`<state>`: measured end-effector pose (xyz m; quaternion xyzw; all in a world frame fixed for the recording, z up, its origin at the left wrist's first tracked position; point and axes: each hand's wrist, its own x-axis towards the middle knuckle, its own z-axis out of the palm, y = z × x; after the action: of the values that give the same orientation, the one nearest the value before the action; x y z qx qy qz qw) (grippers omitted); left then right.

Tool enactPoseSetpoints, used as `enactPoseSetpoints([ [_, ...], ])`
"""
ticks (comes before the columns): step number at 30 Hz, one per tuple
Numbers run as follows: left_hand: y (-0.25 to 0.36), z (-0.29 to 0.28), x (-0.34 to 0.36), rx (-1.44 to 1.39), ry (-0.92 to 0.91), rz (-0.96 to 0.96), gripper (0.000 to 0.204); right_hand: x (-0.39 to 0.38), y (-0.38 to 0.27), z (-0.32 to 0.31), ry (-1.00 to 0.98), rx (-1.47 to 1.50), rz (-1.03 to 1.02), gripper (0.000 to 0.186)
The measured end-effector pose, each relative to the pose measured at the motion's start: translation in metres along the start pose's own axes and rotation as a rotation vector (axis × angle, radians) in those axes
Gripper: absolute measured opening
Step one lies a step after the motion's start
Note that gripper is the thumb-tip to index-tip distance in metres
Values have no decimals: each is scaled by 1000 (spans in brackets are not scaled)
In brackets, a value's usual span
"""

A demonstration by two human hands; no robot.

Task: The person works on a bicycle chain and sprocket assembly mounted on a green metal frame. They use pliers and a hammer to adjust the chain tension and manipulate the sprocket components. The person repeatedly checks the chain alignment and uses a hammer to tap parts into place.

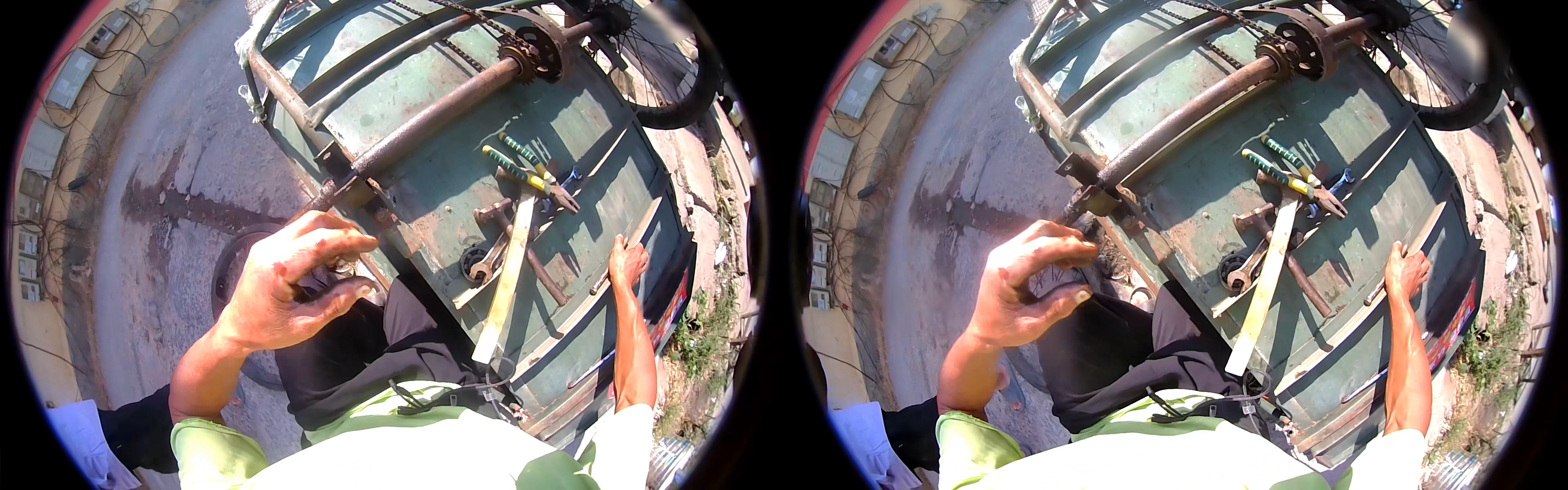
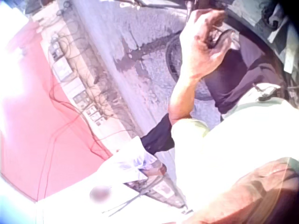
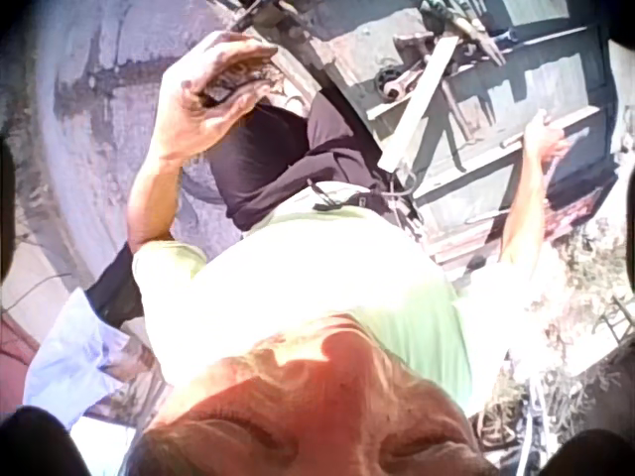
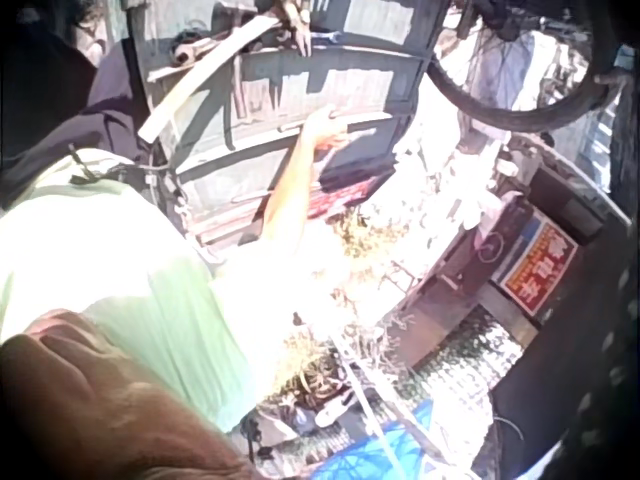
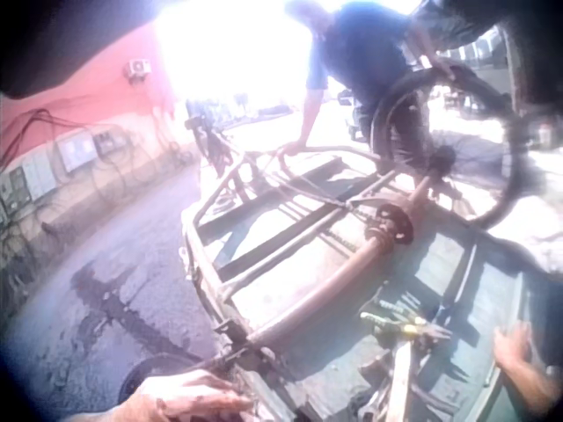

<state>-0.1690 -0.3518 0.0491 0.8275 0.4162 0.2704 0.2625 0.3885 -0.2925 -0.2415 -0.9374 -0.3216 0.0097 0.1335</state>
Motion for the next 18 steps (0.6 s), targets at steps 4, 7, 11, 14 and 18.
enactPoseSetpoints([
  [4,-13,80,-12,-103,-246,-152,43,4,3,3,32,-11,11,74],
  [7,-17,131,0,50,-363,-240,53,7,3,9,47,-5,2,75],
  [11,-60,199,19,182,-105,-135,62,3,-8,6,18,3,3,75],
  [14,-59,206,33,207,-163,-188,56,12,5,12,23,-27,-3,75],
  [18,-66,228,38,243,-160,-171,41,27,23,27,7,-7,-10,79],
])
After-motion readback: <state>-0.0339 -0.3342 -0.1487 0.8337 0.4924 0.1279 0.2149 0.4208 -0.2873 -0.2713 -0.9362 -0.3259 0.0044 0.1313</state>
